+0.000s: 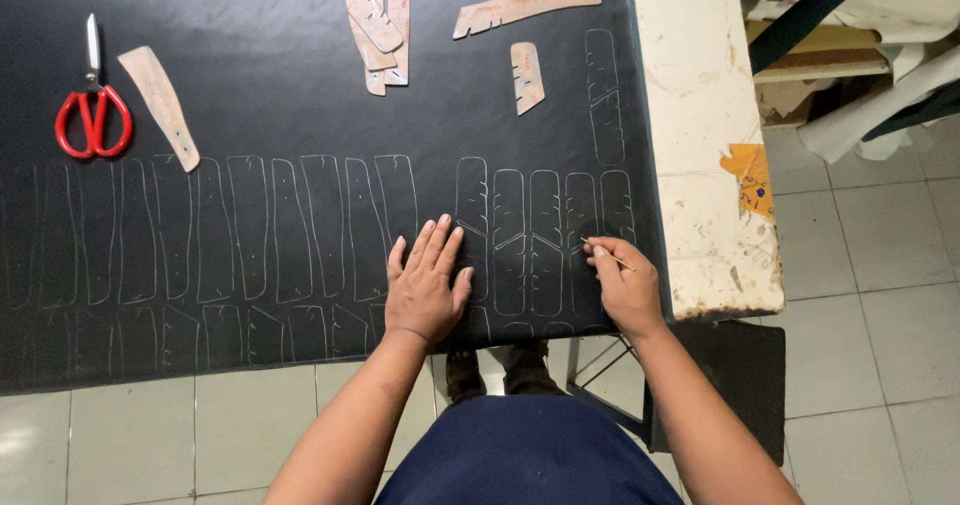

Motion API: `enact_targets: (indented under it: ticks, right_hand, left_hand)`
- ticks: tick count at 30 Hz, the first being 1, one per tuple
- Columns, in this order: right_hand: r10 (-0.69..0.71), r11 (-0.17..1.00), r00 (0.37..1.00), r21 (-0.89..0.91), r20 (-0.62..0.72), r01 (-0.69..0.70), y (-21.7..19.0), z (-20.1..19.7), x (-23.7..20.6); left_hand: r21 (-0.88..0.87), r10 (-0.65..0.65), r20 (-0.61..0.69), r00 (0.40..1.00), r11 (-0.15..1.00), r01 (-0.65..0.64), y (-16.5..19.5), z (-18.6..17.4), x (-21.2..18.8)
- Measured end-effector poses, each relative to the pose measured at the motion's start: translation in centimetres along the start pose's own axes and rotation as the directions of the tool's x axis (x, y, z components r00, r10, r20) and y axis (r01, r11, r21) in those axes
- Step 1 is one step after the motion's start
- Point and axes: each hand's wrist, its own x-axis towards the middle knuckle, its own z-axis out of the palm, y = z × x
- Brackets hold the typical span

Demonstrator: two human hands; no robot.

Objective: The person uses a small template and a pencil to trace outlines on a large sheet of black material. They repeatedly position the template, trace its edges, and move it to adjacent areas to create a series of identical shapes.

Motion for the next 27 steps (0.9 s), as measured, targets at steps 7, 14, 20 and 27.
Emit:
enact_targets:
  ticks: [7, 14, 20, 27]
  right_hand:
    - [-0.030, 0.999, 0.999, 0.043, 0.043, 0.028, -0.6, 0.4, -0.3]
    - [-0.088, 0.996, 0.987, 0.028, 0.133, 0.085, -1.5, 2.6, 0.5]
    - [-0.127, 0.989, 0.986, -0.060, 0.107, 0.134, -1.6, 2.8, 0.6]
    - [-0.110, 0.994, 0.984, 0.005, 0.140, 0.111, -1.7, 2.7, -0.4]
  left_hand:
    - [0.003, -0.007, 0.012, 1.000, 1.000, 0.007, 0.0, 0.1, 0.0]
    - [-0.008, -0.003, 0.000, 1.000, 1.000, 0.003, -0.2, 0.0, 0.0]
    - [-0.006, -0.005, -0.005, 1.000, 1.000, 0.005, -0.1, -0.1, 0.0]
    - [-0.001, -0.011, 0.002, 1.000, 1.000, 0.011, -0.2, -0.1, 0.0]
